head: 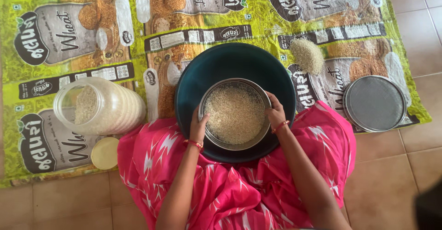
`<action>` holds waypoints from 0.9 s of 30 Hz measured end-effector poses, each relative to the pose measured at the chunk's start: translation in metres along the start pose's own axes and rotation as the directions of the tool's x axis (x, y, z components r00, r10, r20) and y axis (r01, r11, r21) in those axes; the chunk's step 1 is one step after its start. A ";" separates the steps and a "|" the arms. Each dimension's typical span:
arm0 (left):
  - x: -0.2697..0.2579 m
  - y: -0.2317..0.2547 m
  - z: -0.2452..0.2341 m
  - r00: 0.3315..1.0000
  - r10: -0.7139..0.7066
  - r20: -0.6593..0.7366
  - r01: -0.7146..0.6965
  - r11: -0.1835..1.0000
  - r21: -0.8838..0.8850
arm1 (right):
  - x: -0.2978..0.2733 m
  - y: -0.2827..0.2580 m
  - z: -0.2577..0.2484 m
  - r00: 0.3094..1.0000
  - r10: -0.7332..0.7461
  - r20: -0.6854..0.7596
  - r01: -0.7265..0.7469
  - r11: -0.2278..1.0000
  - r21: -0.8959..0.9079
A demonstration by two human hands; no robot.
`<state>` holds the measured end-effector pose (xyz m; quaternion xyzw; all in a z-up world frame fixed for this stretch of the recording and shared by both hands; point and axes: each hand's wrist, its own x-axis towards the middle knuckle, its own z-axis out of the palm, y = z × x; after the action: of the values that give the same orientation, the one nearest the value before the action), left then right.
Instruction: The person sits on the floor and sifts grains in a metal sieve placed over a dark bowl. They shake the sieve to separate fine particles and use their right hand to pick out dark debris from the grains. A large plastic container of grains and a wheat sack are visible nearby.
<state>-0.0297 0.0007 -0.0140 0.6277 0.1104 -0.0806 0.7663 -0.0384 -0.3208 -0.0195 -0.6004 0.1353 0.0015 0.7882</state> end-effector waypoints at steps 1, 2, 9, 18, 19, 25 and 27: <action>0.000 -0.003 0.001 1.000 0.027 0.001 -0.027 1.000 0.004 | 0.002 0.003 -0.002 1.000 0.008 -0.027 -0.008 1.000 -0.027; 0.000 -0.005 0.002 0.999 0.033 0.009 -0.033 0.999 -0.008 | 0.004 0.005 -0.004 0.998 0.014 -0.055 -0.017 0.998 -0.054; -0.013 0.013 0.006 0.997 -0.038 -0.064 0.050 0.976 0.214 | 0.004 0.008 -0.009 0.992 -0.037 -0.118 0.009 0.973 -0.229; -0.022 0.044 0.016 0.980 -0.158 -0.119 0.195 0.875 0.444 | 0.000 0.001 -0.006 0.989 0.012 -0.149 -0.073 0.908 -0.413; -0.021 0.044 0.017 0.974 -0.187 -0.128 0.225 0.867 0.445 | 0.001 0.001 -0.005 0.990 0.012 -0.141 -0.070 0.908 -0.414; -0.017 0.038 0.014 0.989 -0.116 -0.091 0.145 0.889 0.435 | -0.004 -0.011 0.008 0.991 -0.054 -0.126 -0.016 0.865 -0.501; -0.016 0.034 0.013 0.992 -0.097 -0.080 0.122 0.894 0.431 | -0.010 -0.021 0.017 0.977 -0.146 -0.153 0.031 0.815 -0.578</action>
<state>-0.0356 -0.0054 0.0254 0.7779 0.1465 -0.1284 0.5975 -0.0408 -0.3090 0.0066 -0.8122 0.1752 -0.0521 0.5539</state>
